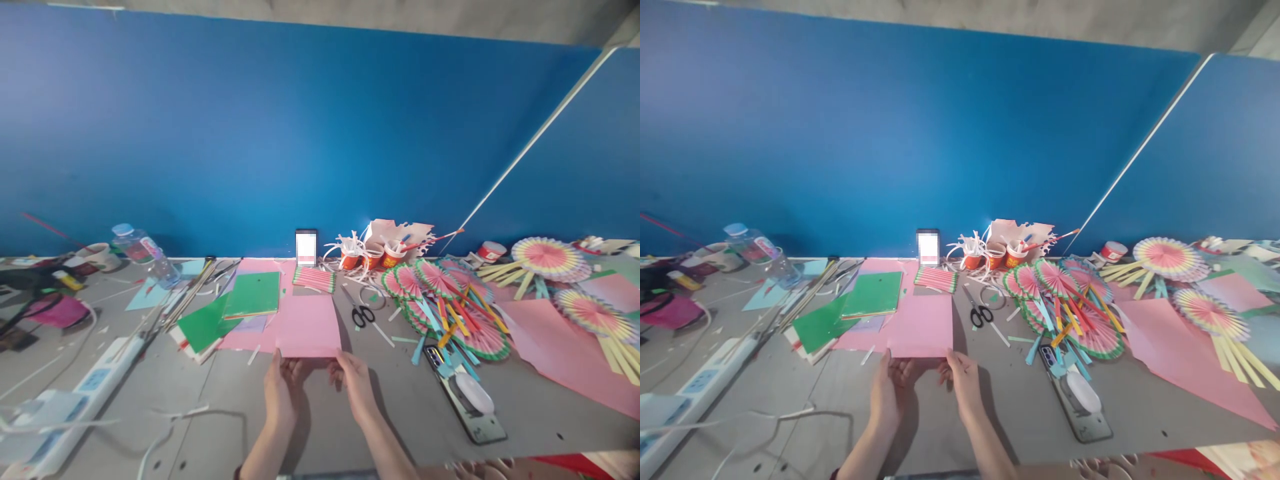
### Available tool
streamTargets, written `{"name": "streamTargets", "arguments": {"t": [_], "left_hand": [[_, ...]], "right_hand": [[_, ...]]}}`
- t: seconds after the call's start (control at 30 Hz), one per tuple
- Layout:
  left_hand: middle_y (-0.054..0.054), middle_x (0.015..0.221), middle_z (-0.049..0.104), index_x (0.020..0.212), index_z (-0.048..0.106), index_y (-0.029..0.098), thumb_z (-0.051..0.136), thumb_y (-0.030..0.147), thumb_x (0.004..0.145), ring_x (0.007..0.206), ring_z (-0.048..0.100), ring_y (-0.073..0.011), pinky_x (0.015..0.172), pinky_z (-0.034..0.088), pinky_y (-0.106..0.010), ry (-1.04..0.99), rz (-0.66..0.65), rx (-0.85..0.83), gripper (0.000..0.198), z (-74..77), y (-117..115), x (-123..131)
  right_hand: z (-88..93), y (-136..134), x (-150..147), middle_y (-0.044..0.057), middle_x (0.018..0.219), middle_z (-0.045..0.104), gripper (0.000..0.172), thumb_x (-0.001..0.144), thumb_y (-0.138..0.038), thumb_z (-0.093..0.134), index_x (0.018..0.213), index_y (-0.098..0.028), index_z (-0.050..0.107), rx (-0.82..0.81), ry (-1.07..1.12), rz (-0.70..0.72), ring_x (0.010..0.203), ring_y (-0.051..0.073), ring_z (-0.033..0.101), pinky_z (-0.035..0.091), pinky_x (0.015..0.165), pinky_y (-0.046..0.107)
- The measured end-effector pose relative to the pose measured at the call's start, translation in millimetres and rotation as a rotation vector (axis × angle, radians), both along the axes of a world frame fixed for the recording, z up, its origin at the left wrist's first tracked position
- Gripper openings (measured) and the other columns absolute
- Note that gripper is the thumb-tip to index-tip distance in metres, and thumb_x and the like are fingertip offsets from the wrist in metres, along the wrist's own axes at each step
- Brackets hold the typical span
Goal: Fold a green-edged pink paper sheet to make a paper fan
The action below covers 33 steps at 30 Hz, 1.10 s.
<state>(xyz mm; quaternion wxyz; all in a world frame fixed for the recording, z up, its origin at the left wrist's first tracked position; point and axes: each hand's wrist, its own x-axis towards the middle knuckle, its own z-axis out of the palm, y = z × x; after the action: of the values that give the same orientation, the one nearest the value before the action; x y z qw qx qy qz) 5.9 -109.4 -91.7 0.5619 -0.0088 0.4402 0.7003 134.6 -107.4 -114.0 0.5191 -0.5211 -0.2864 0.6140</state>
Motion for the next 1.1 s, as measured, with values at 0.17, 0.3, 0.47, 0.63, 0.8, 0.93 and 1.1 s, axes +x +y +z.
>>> {"name": "streamTargets", "arguments": {"t": [0.17, 0.3, 0.47, 0.63, 0.8, 0.93, 1.1], "left_hand": [[-0.005, 0.076, 0.072, 0.073, 0.07, 0.015, 0.076, 0.047, 0.072, 0.075, 0.068, -0.0186, 0.073, 0.056, -0.028, 0.307, -0.038, 0.078, 0.033, 8.2, 9, -21], [0.0, 0.06, 0.061, 0.058, 0.062, 0.016, 0.074, 0.06, 0.069, 0.062, 0.056, -0.0142, 0.066, 0.052, -0.025, 0.6, -0.194, 0.219, 0.047, 30.2, 19, -35], [0.0, 0.053, 0.049, 0.047, 0.054, 0.017, 0.067, 0.065, 0.071, 0.056, 0.043, -0.012, 0.056, 0.04, -0.023, 0.897, -0.419, 0.314, 0.056, 74.4, 28, -35], [0.004, 0.046, 0.03, 0.041, 0.041, 0.018, 0.067, 0.068, 0.068, 0.05, 0.026, -0.0089, 0.048, 0.026, -0.024, 0.954, -0.579, 0.398, 0.062, 108.3, 33, -25], [0.004, 0.046, 0.031, 0.042, 0.045, 0.017, 0.063, 0.064, 0.074, 0.048, 0.024, -0.0077, 0.047, 0.024, -0.023, 0.959, -0.695, 0.49, 0.059, 122.2, 40, -24], [0.001, 0.051, 0.045, 0.055, 0.062, 0.015, 0.065, 0.058, 0.076, 0.051, 0.034, -0.0092, 0.048, 0.027, -0.022, 0.956, -0.761, 0.487, 0.048, 129.6, 42, -28], [0.0, 0.052, 0.05, 0.059, 0.068, 0.014, 0.069, 0.051, 0.075, 0.052, 0.039, -0.0105, 0.048, 0.028, -0.021, 0.96, -0.782, 0.457, 0.04, 132.1, 41, -29]], "right_hand": [[11.9, 3, 9, 0.003, 0.093, 0.066, 0.046, 0.072, -0.041, 0.07, 0.113, -0.021, 0.063, 0.201, -0.262, -0.27, 0.06, 0.013, 0.054, 0.044, 0.054, 0.026], [49.6, 13, 22, 0.008, 0.105, 0.066, 0.021, 0.086, -0.034, 0.06, 0.101, -0.022, 0.067, 0.56, -0.591, -0.167, 0.091, 0.02, 0.061, 0.049, 0.078, 0.031], [121.2, 36, 29, 0.007, 0.107, 0.071, 0.017, 0.092, -0.027, 0.056, 0.102, -0.025, 0.07, 1.01, -0.769, 0.148, 0.111, 0.023, 0.061, 0.043, 0.102, 0.041], [165.0, 59, 27, 0.006, 0.119, 0.069, 0.027, 0.092, -0.036, 0.06, 0.117, -0.027, 0.068, 1.037, -0.744, 0.463, 0.116, 0.023, 0.06, 0.043, 0.103, 0.04], [174.3, 71, 27, 0.001, 0.082, 0.073, 0.017, 0.087, -0.035, 0.065, 0.085, -0.022, 0.075, 0.845, -0.655, 0.55, 0.079, 0.017, 0.065, 0.05, 0.072, 0.026], [172.6, 74, 29, -0.001, 0.071, 0.068, 0.013, 0.082, -0.03, 0.067, 0.08, -0.019, 0.074, 0.703, -0.606, 0.434, 0.064, 0.013, 0.059, 0.043, 0.059, 0.022], [172.9, 73, 29, 0.001, 0.08, 0.072, 0.02, 0.086, -0.033, 0.061, 0.084, -0.018, 0.074, 0.703, -0.562, 0.452, 0.073, 0.015, 0.063, 0.046, 0.066, 0.023]]}}
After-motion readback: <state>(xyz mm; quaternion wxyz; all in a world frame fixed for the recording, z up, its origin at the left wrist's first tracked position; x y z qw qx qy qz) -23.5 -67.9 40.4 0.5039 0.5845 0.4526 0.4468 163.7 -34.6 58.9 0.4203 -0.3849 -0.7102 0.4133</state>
